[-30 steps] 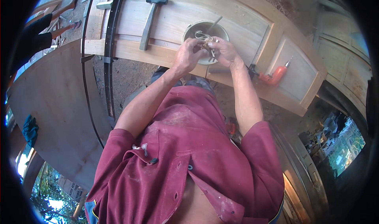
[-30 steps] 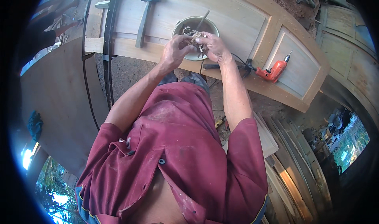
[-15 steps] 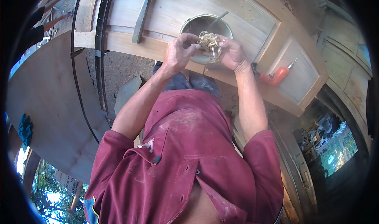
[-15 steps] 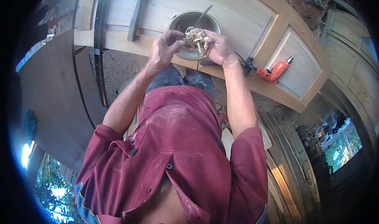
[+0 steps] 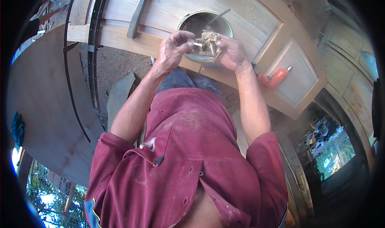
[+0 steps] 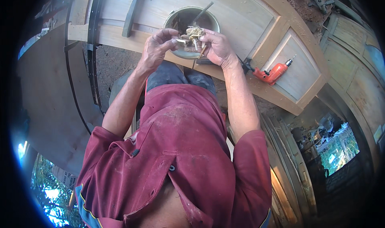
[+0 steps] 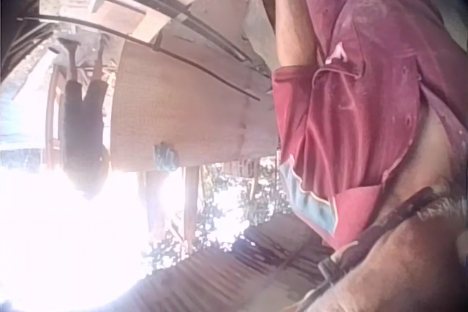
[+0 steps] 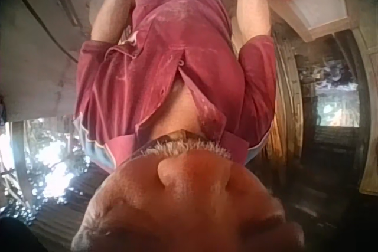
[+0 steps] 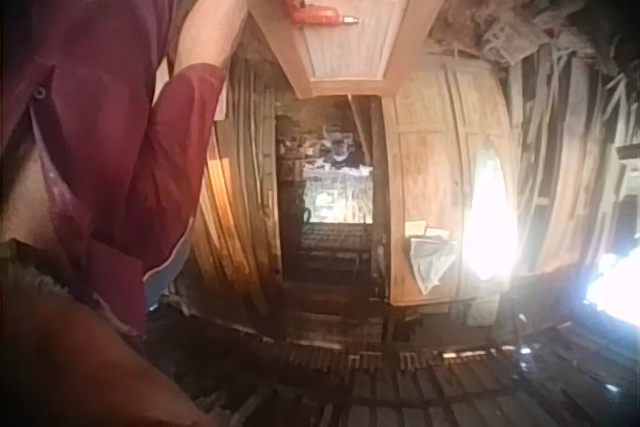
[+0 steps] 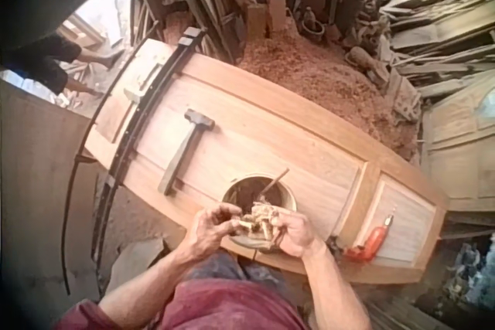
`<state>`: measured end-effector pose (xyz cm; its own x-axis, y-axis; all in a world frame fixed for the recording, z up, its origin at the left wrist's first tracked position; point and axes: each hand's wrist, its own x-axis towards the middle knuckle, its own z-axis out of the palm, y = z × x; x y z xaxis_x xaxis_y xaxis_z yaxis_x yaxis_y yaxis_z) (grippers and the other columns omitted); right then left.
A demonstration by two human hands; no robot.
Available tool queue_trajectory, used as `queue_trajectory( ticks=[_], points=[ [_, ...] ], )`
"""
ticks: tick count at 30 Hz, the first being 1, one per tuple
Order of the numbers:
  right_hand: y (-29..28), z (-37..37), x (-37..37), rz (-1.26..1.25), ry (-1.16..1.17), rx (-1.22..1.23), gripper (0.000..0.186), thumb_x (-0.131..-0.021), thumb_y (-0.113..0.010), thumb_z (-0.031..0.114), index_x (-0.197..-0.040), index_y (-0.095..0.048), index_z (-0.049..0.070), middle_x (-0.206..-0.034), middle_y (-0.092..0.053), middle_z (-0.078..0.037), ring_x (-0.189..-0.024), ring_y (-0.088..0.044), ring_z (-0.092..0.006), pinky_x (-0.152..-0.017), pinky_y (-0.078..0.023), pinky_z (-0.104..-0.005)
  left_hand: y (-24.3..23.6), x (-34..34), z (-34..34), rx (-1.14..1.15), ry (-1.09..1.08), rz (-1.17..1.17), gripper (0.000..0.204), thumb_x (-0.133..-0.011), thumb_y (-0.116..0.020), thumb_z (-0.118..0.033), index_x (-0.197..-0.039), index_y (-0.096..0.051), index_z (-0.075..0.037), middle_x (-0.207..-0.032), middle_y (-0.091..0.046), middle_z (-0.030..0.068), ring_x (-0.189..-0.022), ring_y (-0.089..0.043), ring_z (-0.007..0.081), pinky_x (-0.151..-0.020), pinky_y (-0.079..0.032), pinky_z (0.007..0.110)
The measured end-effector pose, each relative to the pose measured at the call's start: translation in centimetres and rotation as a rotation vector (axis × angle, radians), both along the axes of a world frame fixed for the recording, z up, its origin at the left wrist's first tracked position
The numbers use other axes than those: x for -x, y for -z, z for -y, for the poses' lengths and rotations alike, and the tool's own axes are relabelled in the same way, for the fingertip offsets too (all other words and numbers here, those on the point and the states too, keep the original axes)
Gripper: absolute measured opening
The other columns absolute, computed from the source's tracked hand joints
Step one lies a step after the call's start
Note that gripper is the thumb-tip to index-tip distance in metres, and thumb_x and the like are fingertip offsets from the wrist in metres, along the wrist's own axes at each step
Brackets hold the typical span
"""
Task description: The person assembles wood panels using a hammer and a power drill. They pick up wooden dowels or plugs from a bucket, hammer them into pre-drilled holes in the wood frame, and then use a drill to secure a small wooden block.
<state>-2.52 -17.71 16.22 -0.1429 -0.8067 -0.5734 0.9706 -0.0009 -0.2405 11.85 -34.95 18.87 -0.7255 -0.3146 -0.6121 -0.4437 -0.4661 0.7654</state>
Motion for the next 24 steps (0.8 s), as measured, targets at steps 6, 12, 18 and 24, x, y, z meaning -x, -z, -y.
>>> queue_trajectory(
  ticks=[6, 12, 18, 24],
  points=[
    [-0.8, -0.2, 0.1, 0.003, 0.015, 0.015, 0.045, -0.092, -0.043, 0.006, -0.134, -0.045, -0.012, -0.127, -0.058, -0.03, -0.118, -0.061, -0.0394, -0.102, -0.052, -0.0541, -0.6, -0.5, -0.2, -0.017, -0.043, -0.015, 0.025, -0.093, -0.064, -0.006, -0.117, -0.063, 0.001, -0.092, -0.067, 0.0038, -0.081, -0.062, 0.0107, -0.079, -0.05, 0.026],
    [-0.6, 0.0, 0.0, 0.004, -0.007, 0.034, 0.039, -0.098, -0.043, 0.013, -0.128, -0.05, -0.01, -0.126, -0.059, -0.03, -0.111, -0.063, -0.0455, -0.098, -0.053, -0.0555, -0.8, -1.3, -0.1, -0.002, -0.115, 0.034, 0.021, -0.097, -0.061, -0.009, -0.116, -0.064, 0.001, -0.085, -0.061, 0.0022, -0.073, -0.056, 0.0088, -0.072, -0.047, 0.025],
    [-0.9, 0.3, -0.2, 0.043, 0.018, 0.027, 0.042, -0.104, -0.038, 0.022, -0.129, -0.05, -0.009, -0.126, -0.058, -0.031, -0.112, -0.063, -0.0447, -0.1, -0.052, -0.0546, -1.5, -2.2, -0.9, 0.068, -0.174, 0.0, 0.019, -0.097, -0.06, -0.009, -0.112, -0.066, 0.001, -0.082, -0.06, 0.0004, -0.071, -0.054, 0.0072, -0.069, -0.045, 0.023],
    [-1.3, 0.4, -0.4, 0.056, 0.058, -0.009, 0.045, -0.106, -0.033, 0.025, -0.132, -0.048, -0.009, -0.127, -0.058, -0.032, -0.114, -0.062, -0.0451, -0.103, -0.05, -0.0546, -2.2, -2.5, -1.3, 0.185, -0.089, 0.158, 0.023, -0.095, -0.064, -0.01, -0.115, -0.068, -0.001, -0.083, -0.06, -0.0016, -0.074, -0.055, 0.0062, -0.065, -0.044, 0.022]
  ],
)
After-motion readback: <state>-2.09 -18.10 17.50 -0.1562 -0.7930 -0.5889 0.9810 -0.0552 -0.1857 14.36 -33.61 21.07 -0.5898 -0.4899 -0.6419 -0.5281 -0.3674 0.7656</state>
